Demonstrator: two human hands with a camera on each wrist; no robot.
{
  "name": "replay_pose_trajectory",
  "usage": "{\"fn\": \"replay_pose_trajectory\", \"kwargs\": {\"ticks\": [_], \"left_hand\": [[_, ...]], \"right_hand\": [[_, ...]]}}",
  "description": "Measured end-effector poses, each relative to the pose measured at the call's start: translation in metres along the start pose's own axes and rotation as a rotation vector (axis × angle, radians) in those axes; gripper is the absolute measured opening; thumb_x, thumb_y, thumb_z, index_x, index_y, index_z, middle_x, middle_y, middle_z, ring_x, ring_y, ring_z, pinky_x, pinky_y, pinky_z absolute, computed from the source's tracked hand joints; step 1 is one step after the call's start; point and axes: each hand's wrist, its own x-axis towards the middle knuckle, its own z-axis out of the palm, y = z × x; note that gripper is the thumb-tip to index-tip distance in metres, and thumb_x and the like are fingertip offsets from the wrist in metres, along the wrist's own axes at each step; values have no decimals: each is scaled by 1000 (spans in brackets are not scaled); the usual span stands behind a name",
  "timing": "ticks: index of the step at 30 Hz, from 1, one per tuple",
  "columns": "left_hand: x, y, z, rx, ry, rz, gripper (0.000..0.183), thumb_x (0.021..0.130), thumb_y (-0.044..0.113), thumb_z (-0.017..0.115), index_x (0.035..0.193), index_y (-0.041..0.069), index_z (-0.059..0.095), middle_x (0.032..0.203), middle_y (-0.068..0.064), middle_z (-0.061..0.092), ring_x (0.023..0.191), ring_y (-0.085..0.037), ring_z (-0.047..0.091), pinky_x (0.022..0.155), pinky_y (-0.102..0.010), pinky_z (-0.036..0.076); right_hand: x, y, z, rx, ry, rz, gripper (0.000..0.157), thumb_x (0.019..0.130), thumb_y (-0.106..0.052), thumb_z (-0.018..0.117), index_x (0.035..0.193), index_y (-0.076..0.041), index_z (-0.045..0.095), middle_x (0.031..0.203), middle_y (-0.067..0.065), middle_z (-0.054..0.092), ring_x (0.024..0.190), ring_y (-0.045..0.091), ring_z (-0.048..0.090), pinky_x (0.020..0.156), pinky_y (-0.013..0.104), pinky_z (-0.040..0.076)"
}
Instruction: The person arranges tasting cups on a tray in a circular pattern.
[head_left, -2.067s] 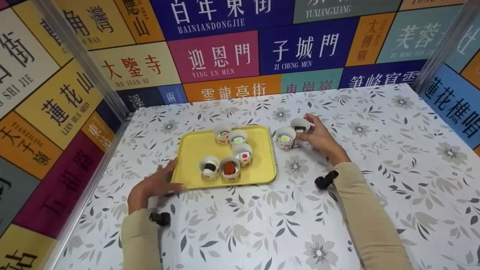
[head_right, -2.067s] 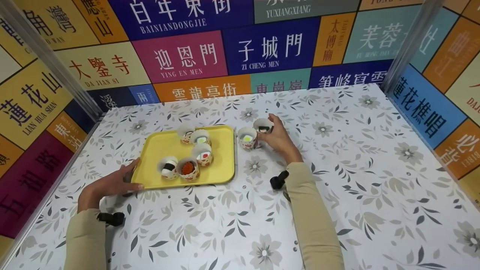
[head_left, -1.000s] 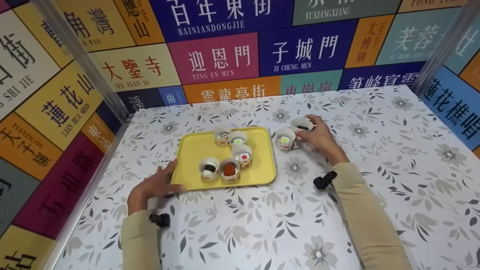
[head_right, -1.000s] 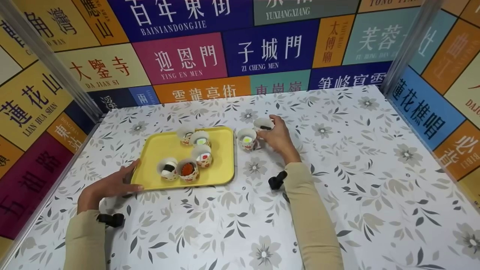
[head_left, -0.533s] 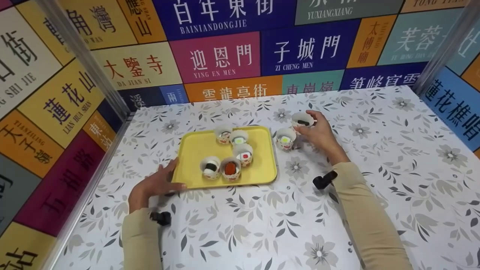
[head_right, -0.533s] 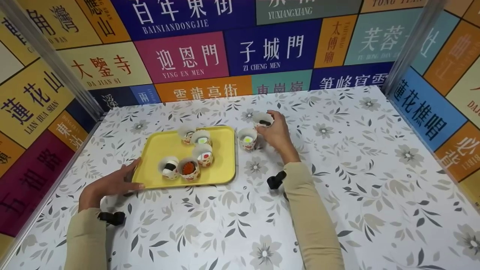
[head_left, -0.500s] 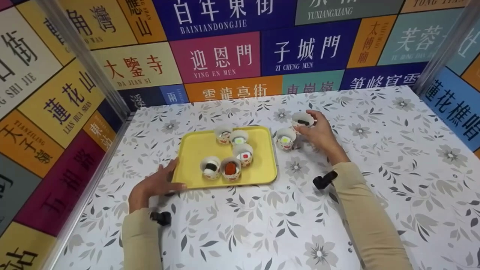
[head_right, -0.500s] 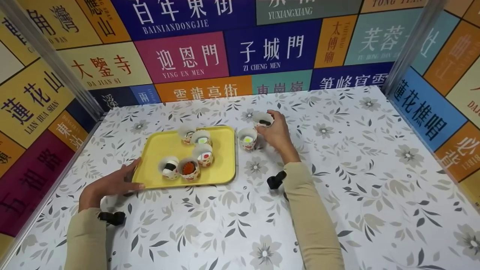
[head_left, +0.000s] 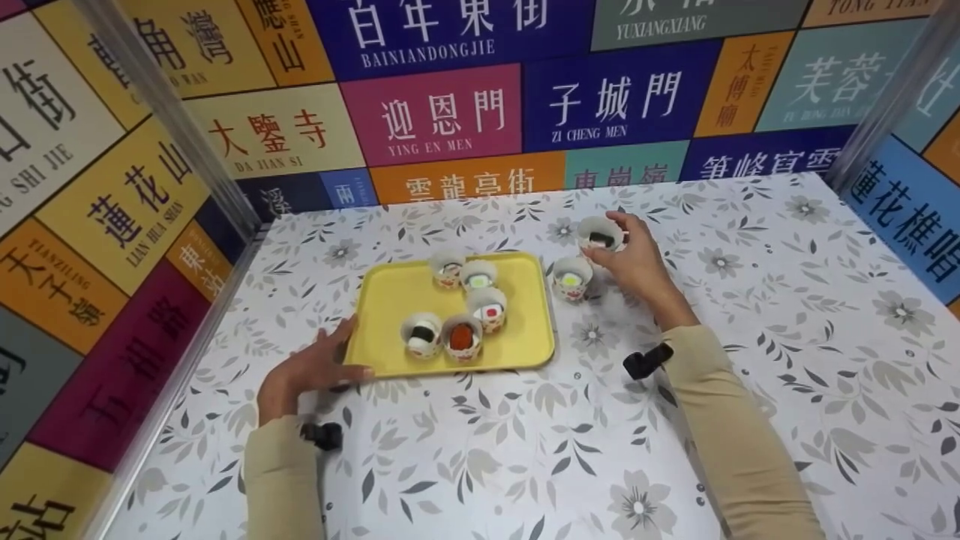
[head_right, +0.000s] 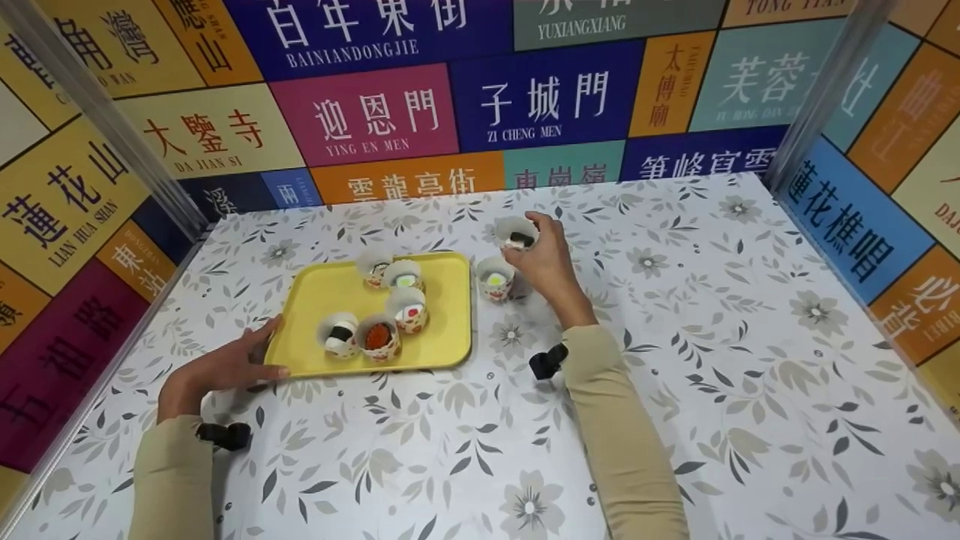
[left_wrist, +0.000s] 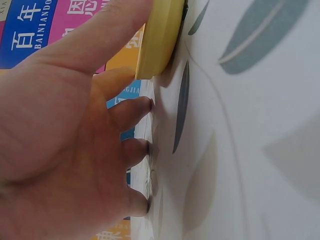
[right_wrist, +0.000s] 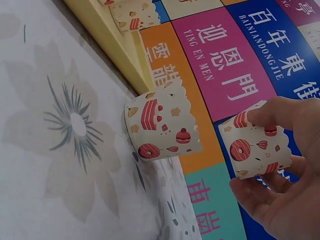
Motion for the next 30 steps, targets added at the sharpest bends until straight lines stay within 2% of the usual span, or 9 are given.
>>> {"fn": "replay_pose_trajectory", "kwargs": {"ticks": [8, 14, 21, 30], "left_hand": [[-1, 2, 0, -6, 3, -12, 116, 78, 62, 76, 161, 34, 0, 169, -15, -12, 154, -43, -15, 119, -71, 0], [-1, 3, -1, 17, 6, -39, 115, 78, 64, 75, 161, 36, 1, 168, -20, -11, 154, -47, -10, 118, -73, 3], [-2, 4, -2, 2, -4, -76, 114, 77, 65, 75, 160, 40, 0, 167, -19, -15, 154, -48, -9, 118, -73, 2], [-1, 4, 0, -8, -5, -91, 113, 77, 64, 76, 159, 43, 1, 168, -17, -14, 154, -46, -9, 118, -73, 2]], "right_hand": [[-7, -12, 5, -10, -27, -50, 79, 90, -33, 74, 155, -14, 33, 162, 15, 28, 147, 38, 31, 115, 52, 38], [-13, -20, 13, -35, -50, -111, 78, 89, -34, 75, 153, -13, 37, 160, 16, 31, 142, 39, 36, 111, 52, 41], [-17, -27, 28, -26, -105, -137, 79, 89, -39, 75, 154, -16, 36, 160, 14, 32, 138, 35, 41, 105, 50, 47], [-25, -35, 47, -24, -149, -179, 77, 88, -32, 77, 152, -13, 38, 157, 13, 38, 129, 33, 47, 100, 46, 49]]}}
